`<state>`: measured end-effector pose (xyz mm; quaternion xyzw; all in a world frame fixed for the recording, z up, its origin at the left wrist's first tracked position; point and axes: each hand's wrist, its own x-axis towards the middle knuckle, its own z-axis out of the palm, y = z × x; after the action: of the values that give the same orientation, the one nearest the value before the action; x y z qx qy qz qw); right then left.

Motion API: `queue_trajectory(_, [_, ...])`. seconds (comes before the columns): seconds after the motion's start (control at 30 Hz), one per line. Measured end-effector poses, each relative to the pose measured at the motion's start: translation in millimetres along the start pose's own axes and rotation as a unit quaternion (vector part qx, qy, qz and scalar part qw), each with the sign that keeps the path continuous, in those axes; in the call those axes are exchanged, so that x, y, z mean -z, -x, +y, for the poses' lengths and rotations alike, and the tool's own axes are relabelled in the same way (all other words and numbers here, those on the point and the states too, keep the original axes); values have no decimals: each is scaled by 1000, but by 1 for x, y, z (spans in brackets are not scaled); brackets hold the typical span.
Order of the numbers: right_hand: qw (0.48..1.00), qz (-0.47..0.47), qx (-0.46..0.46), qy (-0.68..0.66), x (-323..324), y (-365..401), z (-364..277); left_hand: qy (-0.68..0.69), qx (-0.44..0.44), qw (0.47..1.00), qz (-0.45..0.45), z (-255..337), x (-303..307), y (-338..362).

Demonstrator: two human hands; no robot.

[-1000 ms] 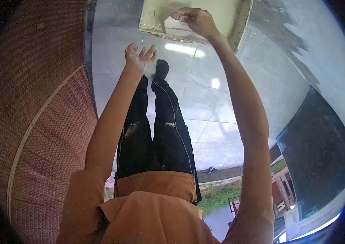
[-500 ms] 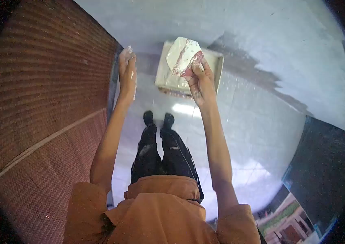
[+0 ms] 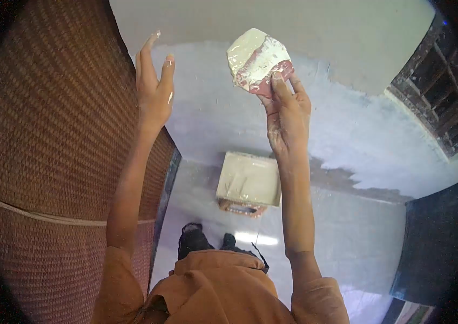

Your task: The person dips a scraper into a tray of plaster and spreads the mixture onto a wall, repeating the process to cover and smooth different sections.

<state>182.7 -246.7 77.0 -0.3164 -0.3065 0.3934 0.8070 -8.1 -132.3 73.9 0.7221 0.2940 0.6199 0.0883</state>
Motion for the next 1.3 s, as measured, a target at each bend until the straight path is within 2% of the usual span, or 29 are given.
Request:
queue_trajectory(0.13, [999,0,28,-18,-27,-19,-14,-6,-85,996,40,-10,10,-46])
queue_trajectory(0.27, [998,1,53,-23,-66,-37,-23,-8,-105,992,63,-27,26,-94])
queue_trajectory(0.33, [997,14,66,-22,-89,-45,-22,-3,-143,988,64,-42,33,-115])
queue_trajectory(0.4, [996,36,81,-12,-75,-51,4,-16,-147,987,58,-69,21,-107])
queue_trajectory(0.57, [992,32,118,-23,-125,-63,30,-21,-166,984,54,-107,50,-147])
queue_trajectory(0.6, [993,44,106,-29,-108,-75,45,-40,-154,987,33,-119,32,-139])
queue_trajectory(0.8, [986,88,141,-28,-138,-97,89,-37,-157,987,10,-156,27,-160])
queue_trajectory(0.93, [973,106,206,7,-155,-126,122,-43,-153,987,9,-176,15,-163])
queue_trajectory(1.0, [906,108,372,168,-165,-148,140,-55,-150,987,15,-183,12,-166])
queue_trajectory(1.03, [865,110,427,239,-170,-154,147,-65,-146,987,16,-186,10,-166])
queue_trajectory(1.07, [827,95,440,338,-173,-155,150,-67,-143,987,15,-188,8,-165])
queue_trajectory(1.13, [686,-25,588,428,-166,-175,157,-68,-134,989,14,-194,4,-168])
queue_trajectory(1.17, [621,-72,626,465,-158,-190,166,-70,-135,988,14,-197,3,-169])
queue_trajectory(1.2, [621,-72,627,464,-158,-195,168,-75,-140,987,21,-199,2,-170])
queue_trajectory(1.27, [542,-111,610,567,-155,-200,172,-79,-144,986,24,-204,-2,-170])
queue_trajectory(1.3, [523,-107,615,580,-153,-207,176,-77,-145,986,29,-206,-3,-171])
